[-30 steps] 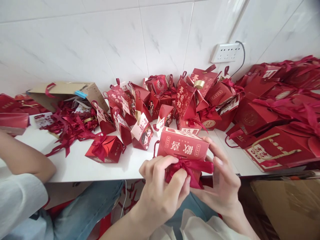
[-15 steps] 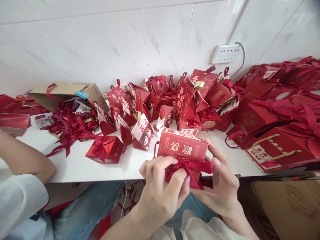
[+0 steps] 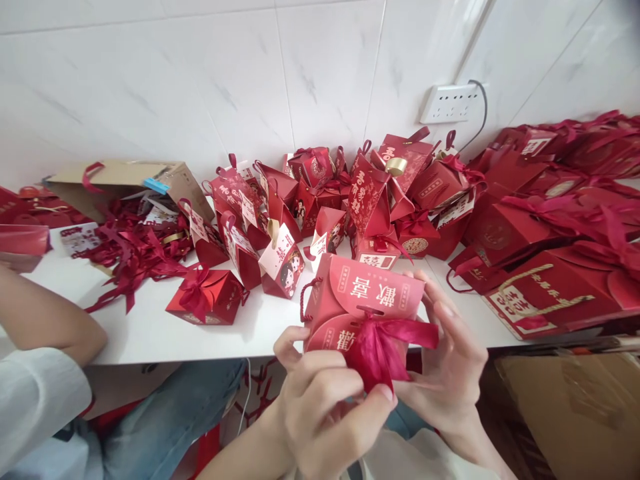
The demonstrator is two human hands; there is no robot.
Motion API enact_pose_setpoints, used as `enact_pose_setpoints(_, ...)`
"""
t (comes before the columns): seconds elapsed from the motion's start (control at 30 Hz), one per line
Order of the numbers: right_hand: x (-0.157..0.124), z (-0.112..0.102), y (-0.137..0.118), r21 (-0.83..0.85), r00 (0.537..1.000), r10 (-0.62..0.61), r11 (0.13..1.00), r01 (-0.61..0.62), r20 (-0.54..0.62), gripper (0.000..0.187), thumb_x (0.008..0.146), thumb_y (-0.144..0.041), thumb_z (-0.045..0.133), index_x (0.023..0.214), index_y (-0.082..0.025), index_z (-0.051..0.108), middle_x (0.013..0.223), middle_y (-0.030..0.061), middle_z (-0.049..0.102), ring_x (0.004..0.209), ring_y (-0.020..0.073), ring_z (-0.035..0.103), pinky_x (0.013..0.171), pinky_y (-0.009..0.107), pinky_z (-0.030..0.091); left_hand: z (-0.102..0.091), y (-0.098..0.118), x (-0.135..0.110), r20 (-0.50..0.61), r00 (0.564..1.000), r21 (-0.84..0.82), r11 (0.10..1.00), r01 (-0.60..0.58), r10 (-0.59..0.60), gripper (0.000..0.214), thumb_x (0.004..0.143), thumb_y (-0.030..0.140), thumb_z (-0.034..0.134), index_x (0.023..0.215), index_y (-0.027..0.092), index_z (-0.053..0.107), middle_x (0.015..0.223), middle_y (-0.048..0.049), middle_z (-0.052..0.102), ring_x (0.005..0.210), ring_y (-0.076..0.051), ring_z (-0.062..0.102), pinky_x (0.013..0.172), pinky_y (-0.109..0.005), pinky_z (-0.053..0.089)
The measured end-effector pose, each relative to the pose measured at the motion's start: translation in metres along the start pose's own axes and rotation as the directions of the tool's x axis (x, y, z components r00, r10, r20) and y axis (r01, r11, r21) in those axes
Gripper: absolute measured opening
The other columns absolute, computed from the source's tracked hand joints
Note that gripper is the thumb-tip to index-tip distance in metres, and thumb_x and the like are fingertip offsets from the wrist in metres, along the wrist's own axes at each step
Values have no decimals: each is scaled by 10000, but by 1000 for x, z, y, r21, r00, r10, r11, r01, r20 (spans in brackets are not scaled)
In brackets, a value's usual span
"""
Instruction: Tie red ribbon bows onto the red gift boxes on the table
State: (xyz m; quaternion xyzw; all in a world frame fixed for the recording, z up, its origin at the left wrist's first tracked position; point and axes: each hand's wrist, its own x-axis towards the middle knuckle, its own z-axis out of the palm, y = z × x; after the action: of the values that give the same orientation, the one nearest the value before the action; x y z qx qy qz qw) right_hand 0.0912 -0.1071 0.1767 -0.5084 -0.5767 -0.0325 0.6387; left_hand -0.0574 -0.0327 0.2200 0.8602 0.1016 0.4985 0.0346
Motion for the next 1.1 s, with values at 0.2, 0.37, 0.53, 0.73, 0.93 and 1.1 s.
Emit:
enact_pose_setpoints(0.2,2,-1,-2,-13,1000,-9,1000,9,-2,977,642,-97,814,1447,-300,300,1531,59,301,1370,344,343,1080,591,367,0,-2,3,-29,999,-101,994,-43,41,83,813,98,616,778,171,633,567,56,577,633,-96,550,848,-360,412)
enact_pose_setpoints(0.37,2,0,-2,-26,1000,-14,1000,14,-13,950,659,-111,807,1443,-301,306,1521,82,316,1366,351,349,1064,611,370,0,-2,2,-9,999,-92,995,-42,41,74,827,113,603,812,180,631,570,61,589,608,-95,540,850,-379,388)
enact_pose_setpoints(0.53,3,-1,-2,-15,1000,-17,1000,17,-9,936,671,-122,802,1445,-293,305,1512,95,328,1355,346,366,1052,610,385,-2,0,2,34,999,-72,997,-25,28,68,826,123,608,831,188,626,576,65,597,593,-91,543,824,-368,392)
enact_pose_setpoints(0.73,2,-2,0,-13,1000,-12,1000,11,-13,942,665,-129,807,1445,-296,305,1514,92,328,1358,350,362,1062,617,368,0,1,2,35,999,-76,997,-27,29,81,795,110,627,835,181,629,577,59,598,594,-103,546,816,-380,392)
enact_pose_setpoints(0.93,0,-4,1,-17,1000,-9,1000,8,-21,937,668,-141,808,1442,-295,304,1520,91,323,1361,336,365,1066,588,383,1,3,4,62,998,-77,997,-25,29,90,798,97,623,841,176,624,587,57,597,606,-104,546,826,-374,393)
enact_pose_setpoints(1.1,-3,-5,2,-27,999,28,999,-29,-25,935,678,-166,810,1442,-309,291,1532,90,301,1377,330,345,1056,590,402,3,2,7,80,995,-86,995,-47,54,83,804,96,623,843,169,623,603,50,605,622,-109,548,809,-366,380)
